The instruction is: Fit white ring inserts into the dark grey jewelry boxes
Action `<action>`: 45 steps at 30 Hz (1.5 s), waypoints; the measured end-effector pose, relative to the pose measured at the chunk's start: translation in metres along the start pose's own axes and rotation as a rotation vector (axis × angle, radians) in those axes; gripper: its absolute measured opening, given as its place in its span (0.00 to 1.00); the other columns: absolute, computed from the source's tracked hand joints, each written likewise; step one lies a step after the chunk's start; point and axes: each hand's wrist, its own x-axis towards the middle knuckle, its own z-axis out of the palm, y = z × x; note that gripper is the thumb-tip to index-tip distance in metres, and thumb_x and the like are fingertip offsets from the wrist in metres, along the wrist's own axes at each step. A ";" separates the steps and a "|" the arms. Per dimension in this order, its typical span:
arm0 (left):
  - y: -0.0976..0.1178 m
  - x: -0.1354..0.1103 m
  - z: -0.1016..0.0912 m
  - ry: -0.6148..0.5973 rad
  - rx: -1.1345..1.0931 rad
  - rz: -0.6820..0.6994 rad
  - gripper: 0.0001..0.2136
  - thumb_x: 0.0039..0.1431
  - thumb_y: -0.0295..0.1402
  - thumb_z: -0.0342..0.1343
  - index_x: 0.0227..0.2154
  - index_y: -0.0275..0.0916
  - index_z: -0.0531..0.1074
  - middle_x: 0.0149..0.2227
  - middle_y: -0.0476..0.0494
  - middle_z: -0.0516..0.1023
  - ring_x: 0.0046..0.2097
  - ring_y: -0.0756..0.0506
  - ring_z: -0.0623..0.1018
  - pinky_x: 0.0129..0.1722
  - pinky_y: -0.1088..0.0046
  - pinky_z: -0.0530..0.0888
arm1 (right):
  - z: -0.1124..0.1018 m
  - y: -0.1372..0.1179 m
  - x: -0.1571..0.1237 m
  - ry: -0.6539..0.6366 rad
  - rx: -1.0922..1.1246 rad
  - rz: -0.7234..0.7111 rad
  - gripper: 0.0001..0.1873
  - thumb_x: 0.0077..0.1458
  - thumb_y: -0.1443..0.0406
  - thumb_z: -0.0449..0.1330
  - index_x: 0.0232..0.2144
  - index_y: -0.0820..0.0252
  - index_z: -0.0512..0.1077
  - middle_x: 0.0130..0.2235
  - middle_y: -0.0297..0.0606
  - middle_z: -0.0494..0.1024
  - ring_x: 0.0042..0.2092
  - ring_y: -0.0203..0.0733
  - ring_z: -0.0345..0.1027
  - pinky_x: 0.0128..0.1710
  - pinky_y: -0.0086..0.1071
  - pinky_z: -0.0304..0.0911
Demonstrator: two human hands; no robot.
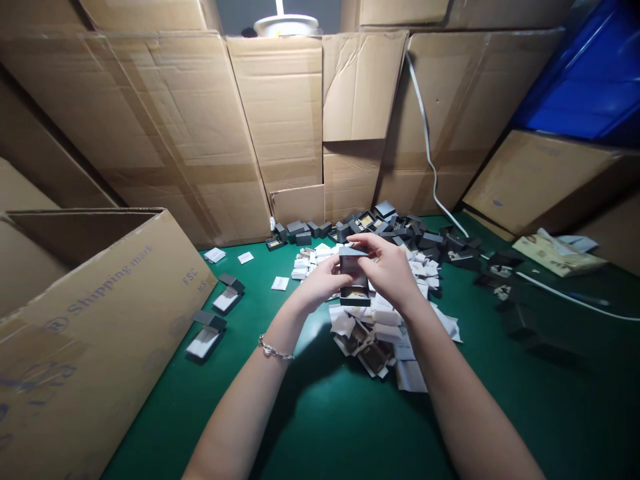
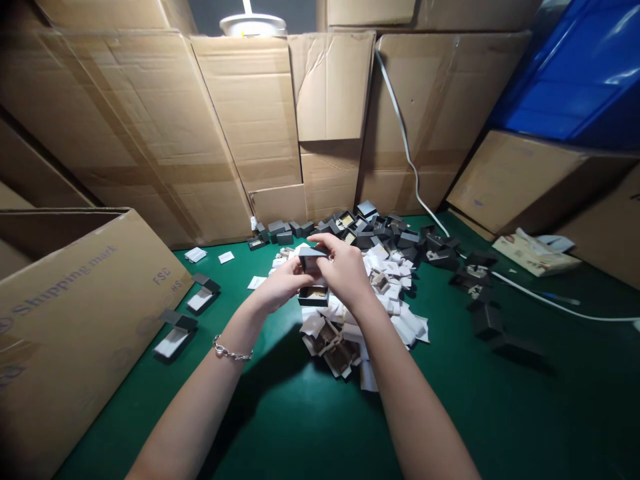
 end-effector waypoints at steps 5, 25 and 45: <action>0.000 -0.001 -0.003 -0.077 -0.058 0.039 0.15 0.39 0.22 0.57 0.34 0.37 0.67 0.33 0.49 0.75 0.36 0.51 0.75 0.38 0.78 0.71 | 0.001 -0.001 0.000 -0.005 -0.032 -0.066 0.21 0.45 0.74 0.53 0.41 0.60 0.74 0.39 0.33 0.77 0.40 0.38 0.70 0.43 0.32 0.63; 0.004 -0.005 -0.002 0.124 0.083 0.059 0.20 0.35 0.20 0.51 0.36 0.38 0.66 0.29 0.53 0.69 0.28 0.56 0.68 0.24 0.83 0.65 | 0.022 -0.002 -0.007 0.237 -0.112 -0.190 0.09 0.45 0.72 0.52 0.30 0.60 0.69 0.32 0.34 0.74 0.35 0.38 0.66 0.38 0.30 0.61; 0.021 -0.005 -0.012 0.457 -0.484 0.077 0.14 0.46 0.19 0.50 0.37 0.38 0.63 0.33 0.49 0.72 0.30 0.54 0.73 0.29 0.83 0.73 | -0.012 0.011 0.005 -0.326 -0.432 0.389 0.14 0.57 0.62 0.54 0.41 0.60 0.75 0.41 0.38 0.76 0.43 0.41 0.68 0.46 0.34 0.61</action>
